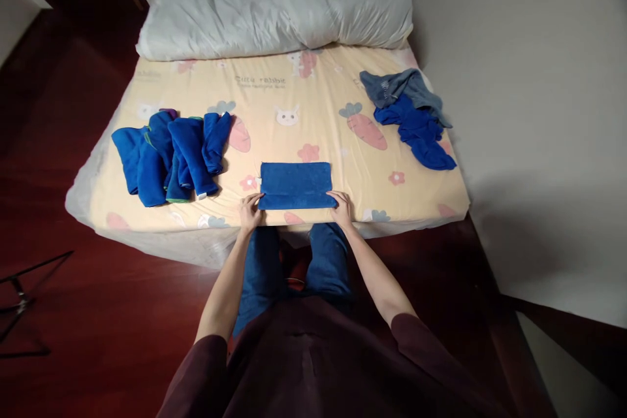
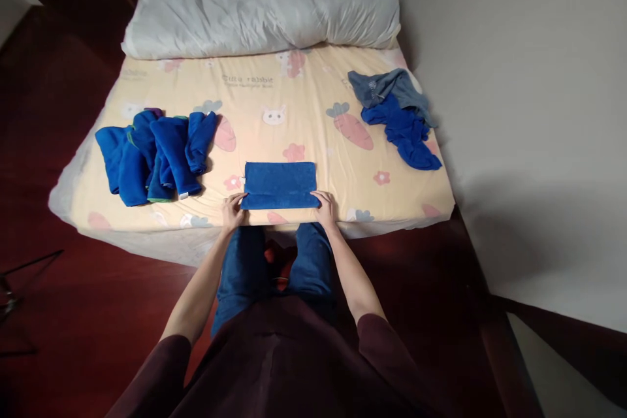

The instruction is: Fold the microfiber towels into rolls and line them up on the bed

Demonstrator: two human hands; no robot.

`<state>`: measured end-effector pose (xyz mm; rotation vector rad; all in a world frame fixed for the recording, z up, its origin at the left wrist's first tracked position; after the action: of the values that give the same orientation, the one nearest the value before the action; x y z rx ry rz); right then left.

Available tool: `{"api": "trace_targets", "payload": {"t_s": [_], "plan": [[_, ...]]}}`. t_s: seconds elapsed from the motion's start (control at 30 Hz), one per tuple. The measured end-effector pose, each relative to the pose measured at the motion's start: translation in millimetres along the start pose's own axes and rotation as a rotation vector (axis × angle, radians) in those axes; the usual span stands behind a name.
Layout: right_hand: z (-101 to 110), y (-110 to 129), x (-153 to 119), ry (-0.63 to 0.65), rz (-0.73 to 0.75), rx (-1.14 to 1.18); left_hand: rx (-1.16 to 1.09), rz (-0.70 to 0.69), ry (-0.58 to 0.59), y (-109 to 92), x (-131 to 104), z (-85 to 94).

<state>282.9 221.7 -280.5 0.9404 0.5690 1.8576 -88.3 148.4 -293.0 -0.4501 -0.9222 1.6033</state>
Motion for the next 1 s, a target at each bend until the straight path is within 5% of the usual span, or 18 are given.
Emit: {"api": "trace_targets", "payload": {"t_s": [0.5,1.0], "plan": [[-8,-20,-4,-0.062,-0.192,0.014,-0.096,0.213,-0.093,12,1,-3.8],[-3,-15,3,-0.095,-0.135,-0.093,-0.198,0.248,-0.134,10,0,-2.1]]}}
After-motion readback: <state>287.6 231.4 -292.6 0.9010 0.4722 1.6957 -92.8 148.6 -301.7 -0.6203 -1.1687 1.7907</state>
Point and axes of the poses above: each hand's wrist, its own x-axis towards the middle knuckle, its own z-axis out of the back of the hand, y = z × x, the point moved 6 cm from there along x, towards the middle knuckle, and after that the axes turned 5 degrees about z, right-handed, at the moved point
